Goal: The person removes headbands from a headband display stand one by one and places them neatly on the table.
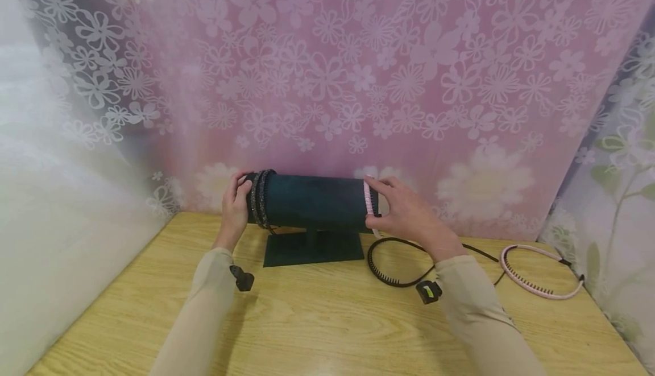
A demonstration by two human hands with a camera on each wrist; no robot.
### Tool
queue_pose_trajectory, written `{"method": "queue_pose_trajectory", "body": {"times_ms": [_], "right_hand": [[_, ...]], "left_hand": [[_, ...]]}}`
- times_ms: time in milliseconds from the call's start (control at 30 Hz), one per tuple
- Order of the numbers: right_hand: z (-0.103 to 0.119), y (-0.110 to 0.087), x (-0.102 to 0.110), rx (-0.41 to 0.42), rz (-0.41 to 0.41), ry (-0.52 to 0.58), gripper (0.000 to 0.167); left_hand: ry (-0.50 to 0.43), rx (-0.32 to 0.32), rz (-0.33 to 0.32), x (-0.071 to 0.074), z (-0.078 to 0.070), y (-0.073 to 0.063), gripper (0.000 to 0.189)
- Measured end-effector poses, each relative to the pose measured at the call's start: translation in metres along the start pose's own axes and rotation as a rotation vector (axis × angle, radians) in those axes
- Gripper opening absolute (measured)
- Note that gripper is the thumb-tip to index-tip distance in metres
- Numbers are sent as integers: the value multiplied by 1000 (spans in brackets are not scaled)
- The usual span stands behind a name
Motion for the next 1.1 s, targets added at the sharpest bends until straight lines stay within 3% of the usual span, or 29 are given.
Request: {"method": "queue_pose_trajectory", "body": {"times_ms": [200,433,1100], "right_hand": [[-2,-2,-2,-8,-4,41,81],[-5,-6,-6,11,-77,131,77],[-11,-17,-17,25,-204,246,63]], "left_hand": [[5,2,-6,0,1,0,43],[16,6,-1,0,-1,0,44],[12,13,1,-1,2,0,43]]}}
Point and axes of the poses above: each hand's wrist, its own y-axis towards the middle knuckle, its own x-axis out of the back of the hand, z = x × y, the point moved 3 cm from there along y, towards the middle knuckle, and after that the axes turned 5 degrees about -y, right-handed, at the moved point
